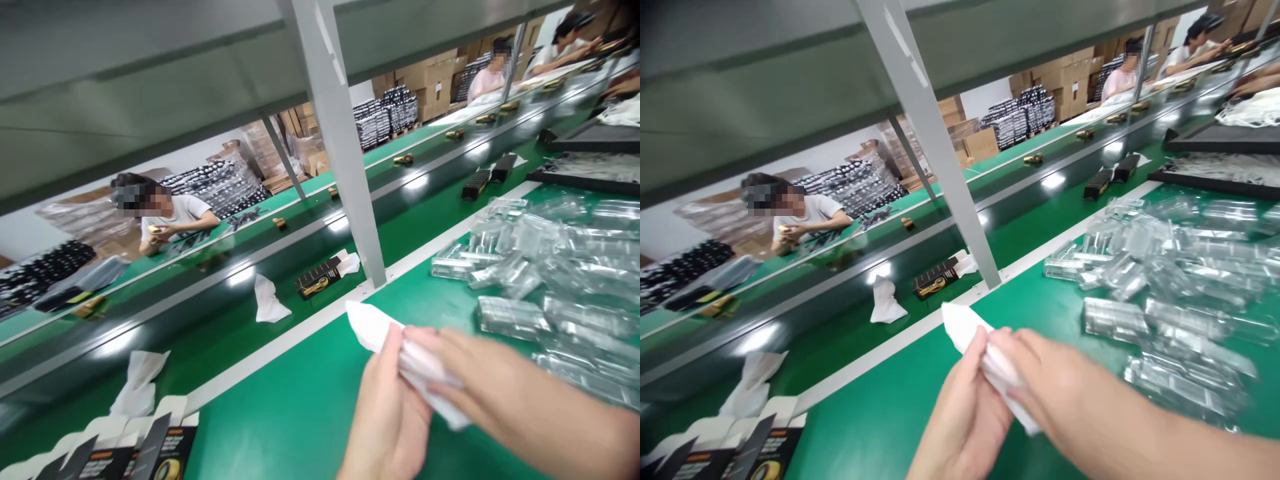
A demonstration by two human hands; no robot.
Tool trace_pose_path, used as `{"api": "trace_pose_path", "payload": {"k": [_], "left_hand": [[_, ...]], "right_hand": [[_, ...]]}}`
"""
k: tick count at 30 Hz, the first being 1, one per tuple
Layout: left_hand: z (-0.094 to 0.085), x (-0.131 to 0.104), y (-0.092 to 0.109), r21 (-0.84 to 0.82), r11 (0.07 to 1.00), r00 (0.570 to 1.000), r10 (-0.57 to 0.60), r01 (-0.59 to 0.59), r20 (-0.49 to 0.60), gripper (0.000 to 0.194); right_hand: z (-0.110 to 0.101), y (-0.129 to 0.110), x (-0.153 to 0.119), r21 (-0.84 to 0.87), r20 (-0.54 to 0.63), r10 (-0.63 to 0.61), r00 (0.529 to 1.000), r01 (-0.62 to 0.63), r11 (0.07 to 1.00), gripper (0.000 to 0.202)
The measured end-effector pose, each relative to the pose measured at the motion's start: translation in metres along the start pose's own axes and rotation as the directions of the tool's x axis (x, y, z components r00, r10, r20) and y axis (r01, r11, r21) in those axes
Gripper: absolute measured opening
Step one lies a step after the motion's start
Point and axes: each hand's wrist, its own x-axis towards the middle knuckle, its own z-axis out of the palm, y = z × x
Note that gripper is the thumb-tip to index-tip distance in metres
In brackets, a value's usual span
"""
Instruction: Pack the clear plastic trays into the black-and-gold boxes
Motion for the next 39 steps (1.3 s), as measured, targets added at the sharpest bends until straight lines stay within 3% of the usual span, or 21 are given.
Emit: {"api": "trace_pose_path", "payload": {"k": [2,4,6,7,10,16,20,24,26,28,29,31,33,36,39], "left_hand": [[-0.016,-0.004,0.002,-0.029,0.988,0.965,0.142,-0.152,-0.222,0.033],[-0.041,-0.01,0.011,-0.005,0.95,0.86,0.281,-0.313,-0.427,0.03],[-0.065,-0.019,0.019,0.004,0.916,0.778,0.343,-0.401,-0.527,0.028],[-0.075,-0.024,0.02,-0.003,0.909,0.766,0.349,-0.416,-0.54,0.027],[-0.091,-0.037,0.009,-0.035,0.921,0.815,0.326,-0.389,-0.479,0.024],[-0.083,-0.048,-0.027,0.008,0.954,0.888,0.283,-0.3,-0.363,0.024],[-0.082,-0.05,-0.036,0.0,0.96,0.905,0.263,-0.279,-0.335,0.026],[-0.085,-0.046,-0.04,-0.028,0.949,0.892,0.285,-0.314,-0.35,0.026],[-0.083,-0.043,-0.043,-0.013,0.94,0.878,0.315,-0.342,-0.36,0.033],[-0.078,-0.041,-0.048,-0.017,0.918,0.863,0.365,-0.395,-0.35,0.041],[-0.075,-0.039,-0.051,-0.029,0.903,0.857,0.396,-0.429,-0.329,0.046],[-0.068,-0.037,-0.057,-0.05,0.876,0.853,0.452,-0.479,-0.26,0.057],[-0.062,-0.037,-0.062,-0.049,0.872,0.857,0.467,-0.487,-0.219,0.063],[-0.062,-0.038,-0.063,-0.007,0.895,0.866,0.43,-0.446,-0.255,0.053],[-0.068,-0.042,-0.059,0.02,0.903,0.872,0.419,-0.428,-0.255,0.042]], "right_hand": [[0.016,-0.012,-0.02,0.063,0.065,-0.104,0.992,0.1,0.993,0.041],[0.022,-0.005,-0.032,0.056,0.129,-0.1,0.987,0.094,0.994,0.036],[0.025,0.013,-0.037,-0.057,0.158,-0.071,0.985,0.081,0.995,0.026],[0.028,0.024,-0.036,-0.141,0.172,-0.061,0.983,0.086,0.986,0.022],[0.045,0.051,-0.031,-0.34,0.172,-0.086,0.981,0.141,0.93,0.019],[0.069,0.067,-0.024,-0.333,0.195,-0.125,0.973,0.185,0.924,0.024],[0.062,0.081,-0.02,-0.29,0.197,-0.078,0.977,0.134,0.947,0.021],[0.037,0.087,-0.008,-0.236,0.201,-0.003,0.98,0.052,0.97,0.023],[0.024,0.072,-0.002,-0.221,0.143,0.019,0.989,0.013,0.975,0.025],[0.021,0.042,0.0,-0.174,0.046,-0.006,0.999,0.014,0.985,0.025],[0.025,0.023,-0.002,-0.113,0.017,-0.069,0.997,0.07,0.991,0.023],[0.043,-0.014,-0.008,0.006,0.098,-0.212,0.972,0.212,0.977,0.024],[0.067,-0.041,-0.018,-0.002,0.069,-0.318,0.945,0.319,0.948,0.028],[0.088,-0.051,-0.028,-0.008,0.033,-0.373,0.927,0.374,0.928,0.033],[0.082,-0.038,-0.029,0.123,0.08,-0.361,0.929,0.35,0.929,0.027]]}}
